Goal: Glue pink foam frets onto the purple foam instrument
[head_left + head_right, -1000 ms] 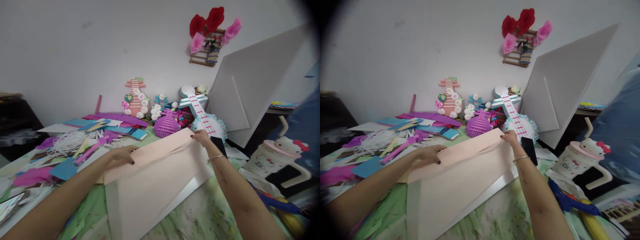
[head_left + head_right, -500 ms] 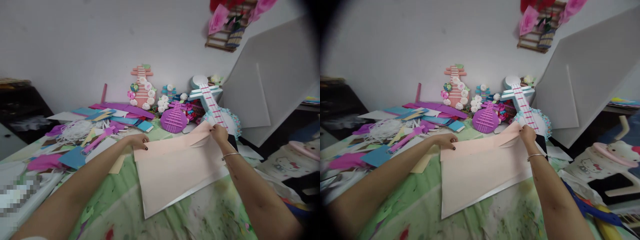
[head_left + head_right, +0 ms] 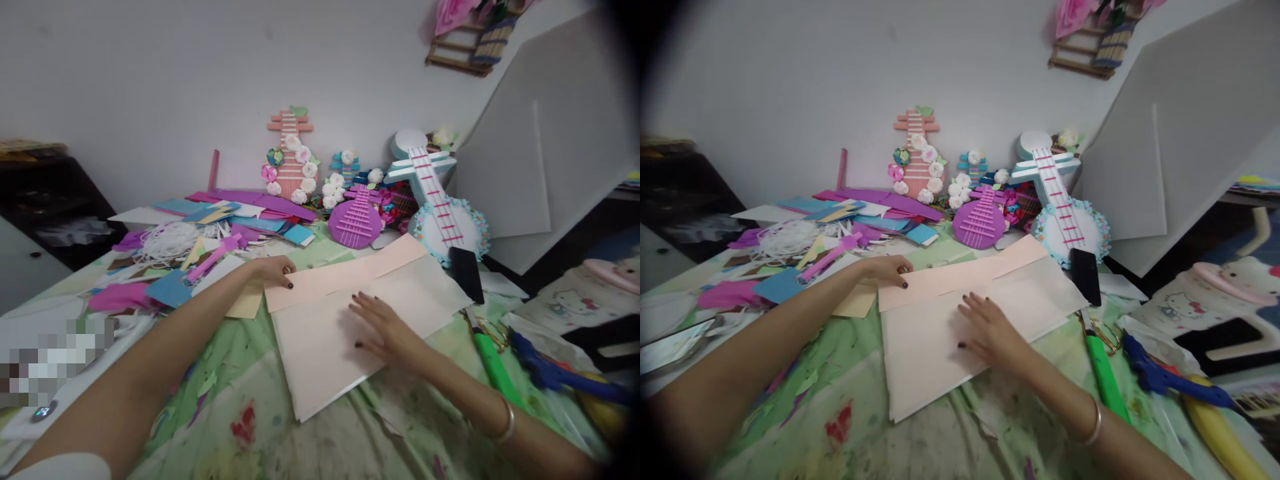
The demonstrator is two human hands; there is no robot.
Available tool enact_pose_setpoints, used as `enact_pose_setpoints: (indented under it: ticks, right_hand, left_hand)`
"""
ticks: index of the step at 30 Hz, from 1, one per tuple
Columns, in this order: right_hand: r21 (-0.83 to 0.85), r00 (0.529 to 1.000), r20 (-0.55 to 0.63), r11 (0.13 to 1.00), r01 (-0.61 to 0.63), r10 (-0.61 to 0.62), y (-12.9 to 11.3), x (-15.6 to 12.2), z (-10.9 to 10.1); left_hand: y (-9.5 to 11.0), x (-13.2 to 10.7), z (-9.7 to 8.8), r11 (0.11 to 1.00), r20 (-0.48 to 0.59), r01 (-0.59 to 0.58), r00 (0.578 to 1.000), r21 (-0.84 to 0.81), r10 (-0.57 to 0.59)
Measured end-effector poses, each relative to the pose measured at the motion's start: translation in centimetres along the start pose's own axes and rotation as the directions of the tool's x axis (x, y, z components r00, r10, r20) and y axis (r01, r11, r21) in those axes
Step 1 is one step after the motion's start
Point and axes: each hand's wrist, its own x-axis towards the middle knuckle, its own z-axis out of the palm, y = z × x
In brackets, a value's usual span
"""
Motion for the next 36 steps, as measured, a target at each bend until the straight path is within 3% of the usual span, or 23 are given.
enact_pose_setpoints:
  ticks: [4,7,11,16,19,22,26,29,30,31,32,34,36]
  right_hand:
    - [0.043,0.983,0.177,0.997,-0.057,0.049,-3.0,-4.2,1.8]
    - [-0.017,0.981,0.174,0.996,-0.089,0.091,-2.8,-5.4,2.6]
    - [-0.114,0.990,0.105,0.990,-0.086,0.098,-2.3,-5.4,3.3]
    - [-0.133,0.985,0.157,0.990,-0.052,0.073,-2.4,-3.7,3.0]
    - [-0.131,0.982,0.182,0.991,-0.035,0.059,-2.8,-2.9,2.9]
    - [-0.154,0.982,0.174,0.987,-0.049,0.076,-3.4,-2.7,3.1]
    - [-0.167,0.989,0.121,0.984,-0.061,0.081,-3.3,-3.1,3.9]
    - [-0.162,0.995,0.055,0.984,-0.078,0.088,-3.0,-3.4,4.4]
    - [-0.158,0.995,0.029,0.983,-0.090,0.096,-3.0,-3.5,4.5]
    - [-0.152,0.995,0.002,0.983,-0.101,0.102,-3.0,-3.6,4.5]
    - [-0.142,0.995,-0.021,0.984,-0.104,0.102,-3.0,-3.8,4.5]
    - [-0.117,0.995,-0.048,0.989,-0.091,0.086,-3.2,-4.3,4.4]
    - [-0.098,0.997,-0.049,0.994,-0.057,0.052,-3.4,-4.8,4.4]
  left_hand:
    - [0.1,0.5,0.5,0.996,-0.069,-0.043,0.996,0.082,0.048]
    - [0.2,1.4,1.0,0.988,-0.123,-0.050,0.990,0.147,0.068]
    - [-0.1,2.1,1.6,0.976,-0.174,-0.014,0.983,0.218,0.053]
    - [-0.6,0.7,1.9,0.960,-0.267,0.049,0.963,0.275,0.027]
    - [-0.8,-0.8,2.0,0.953,-0.371,0.097,0.929,0.287,0.018]
    - [-0.6,-2.6,1.6,0.946,-0.525,0.158,0.851,0.284,0.015]
    - [1.1,-6.8,2.4,0.929,-0.668,0.201,0.741,0.312,0.064]
    - [3.3,-11.5,6.7,0.909,-0.621,0.128,0.767,0.397,0.162]
    - [3.9,-13.3,8.7,0.891,-0.565,0.066,0.794,0.449,0.226]
    - [4.3,-15.2,10.7,0.816,-0.450,-0.062,0.809,0.574,0.378]
    - [4.5,-17.2,12.4,0.716,-0.349,-0.167,0.784,0.678,0.514]
    - [4.2,-21.2,14.6,0.553,-0.252,-0.263,0.683,0.791,0.686]
    - [2.8,-25.3,14.5,0.562,-0.376,-0.181,0.576,0.807,0.726]
